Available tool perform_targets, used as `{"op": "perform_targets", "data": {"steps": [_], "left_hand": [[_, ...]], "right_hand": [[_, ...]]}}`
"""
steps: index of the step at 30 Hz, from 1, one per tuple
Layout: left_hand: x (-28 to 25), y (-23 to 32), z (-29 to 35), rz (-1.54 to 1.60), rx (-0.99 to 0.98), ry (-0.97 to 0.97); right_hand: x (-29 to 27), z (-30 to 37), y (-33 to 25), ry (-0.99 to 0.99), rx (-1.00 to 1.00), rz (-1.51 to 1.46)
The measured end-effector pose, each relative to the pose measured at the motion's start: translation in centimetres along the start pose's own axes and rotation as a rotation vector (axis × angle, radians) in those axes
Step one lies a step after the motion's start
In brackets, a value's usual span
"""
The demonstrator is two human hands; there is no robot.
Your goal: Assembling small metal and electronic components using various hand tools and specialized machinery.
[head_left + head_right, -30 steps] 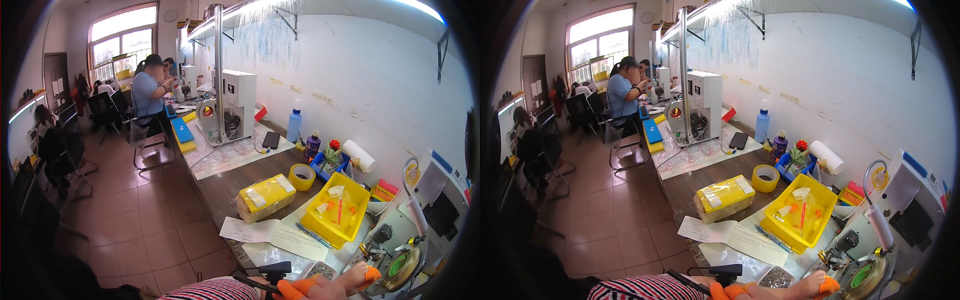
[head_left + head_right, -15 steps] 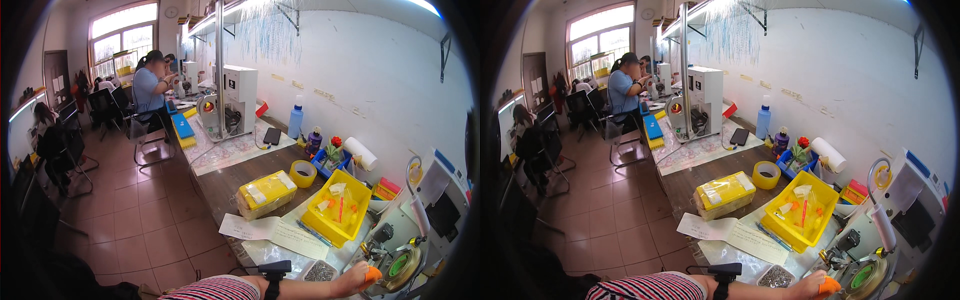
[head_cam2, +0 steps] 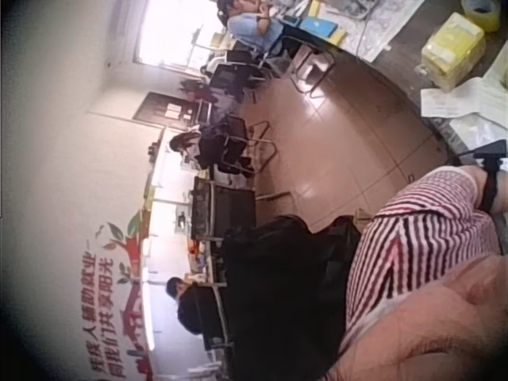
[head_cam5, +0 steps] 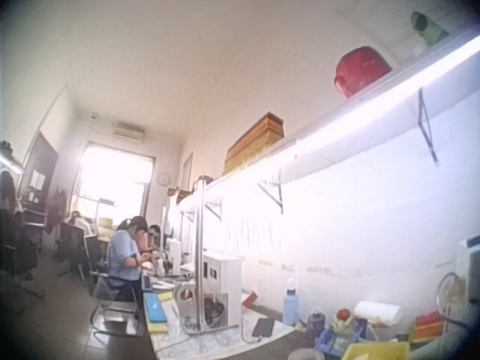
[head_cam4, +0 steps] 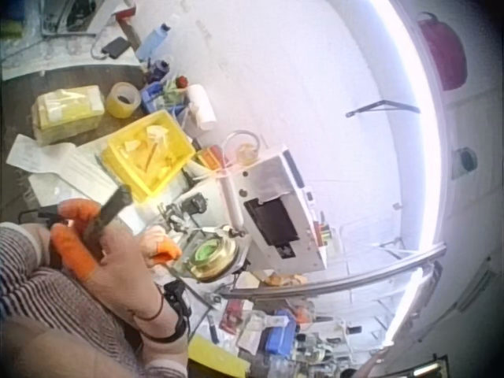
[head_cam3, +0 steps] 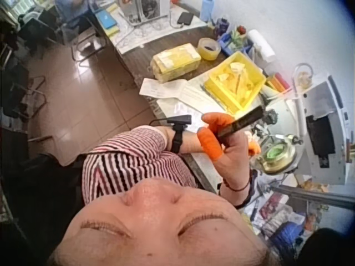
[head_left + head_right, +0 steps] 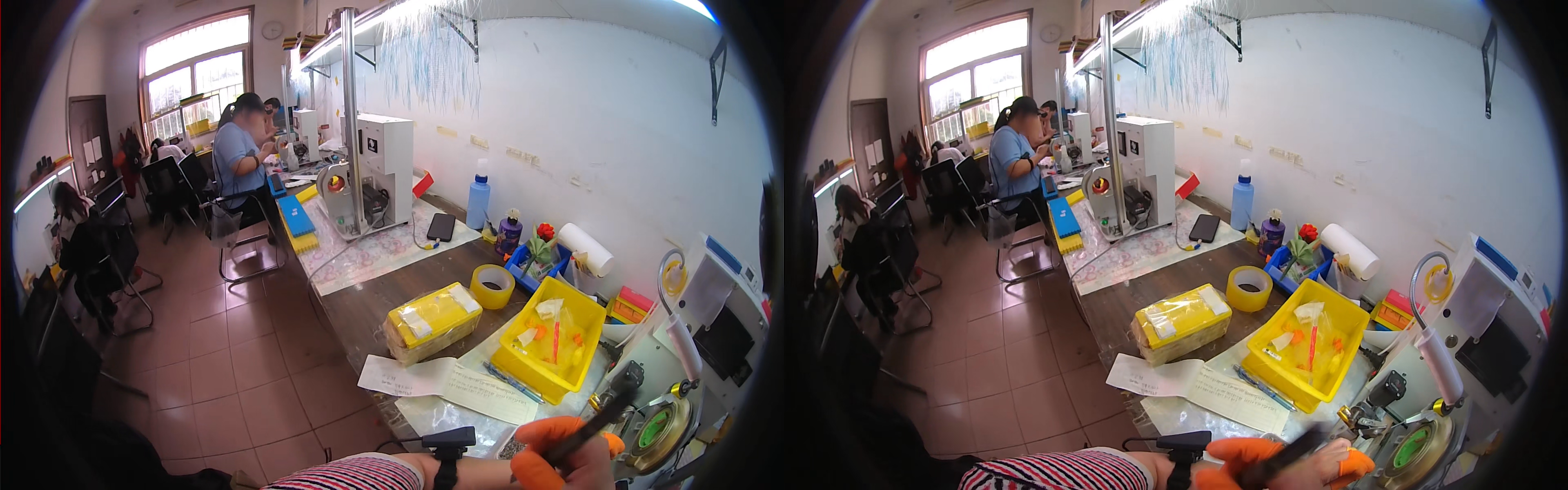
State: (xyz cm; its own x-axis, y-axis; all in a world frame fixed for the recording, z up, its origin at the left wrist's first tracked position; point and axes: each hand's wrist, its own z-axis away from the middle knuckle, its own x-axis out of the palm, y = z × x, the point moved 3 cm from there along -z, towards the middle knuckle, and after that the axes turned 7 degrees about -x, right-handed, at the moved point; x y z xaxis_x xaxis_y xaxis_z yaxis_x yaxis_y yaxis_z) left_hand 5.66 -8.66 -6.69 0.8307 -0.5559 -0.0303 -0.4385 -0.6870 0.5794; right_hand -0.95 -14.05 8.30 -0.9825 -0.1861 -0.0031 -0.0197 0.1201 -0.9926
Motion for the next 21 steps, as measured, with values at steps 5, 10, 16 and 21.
{"op": "perform_targets", "data": {"steps": [5, 10, 16, 21], "left_hand": [[-0.7, 1.1, -1.0, -0.038, 0.014, 0.024], [-0.6, 0.3, -0.3, -0.067, -0.021, 0.032], [1.4, -2.5, 1.6, -0.059, -0.2, -0.094], [1.2, -1.8, 1.2, -0.271, 0.107, -0.075]], "right_hand": [[-0.3, 0.1, -1.5, -0.647, -0.658, 0.241], [-1.8, 0.0, 1.9, 0.21, -0.334, -0.07], [0.3, -0.1, -0.4, -0.341, -0.774, -0.028], [-1.2, 1.4, 1.5, 0.033, -0.531, 0.11]]}}
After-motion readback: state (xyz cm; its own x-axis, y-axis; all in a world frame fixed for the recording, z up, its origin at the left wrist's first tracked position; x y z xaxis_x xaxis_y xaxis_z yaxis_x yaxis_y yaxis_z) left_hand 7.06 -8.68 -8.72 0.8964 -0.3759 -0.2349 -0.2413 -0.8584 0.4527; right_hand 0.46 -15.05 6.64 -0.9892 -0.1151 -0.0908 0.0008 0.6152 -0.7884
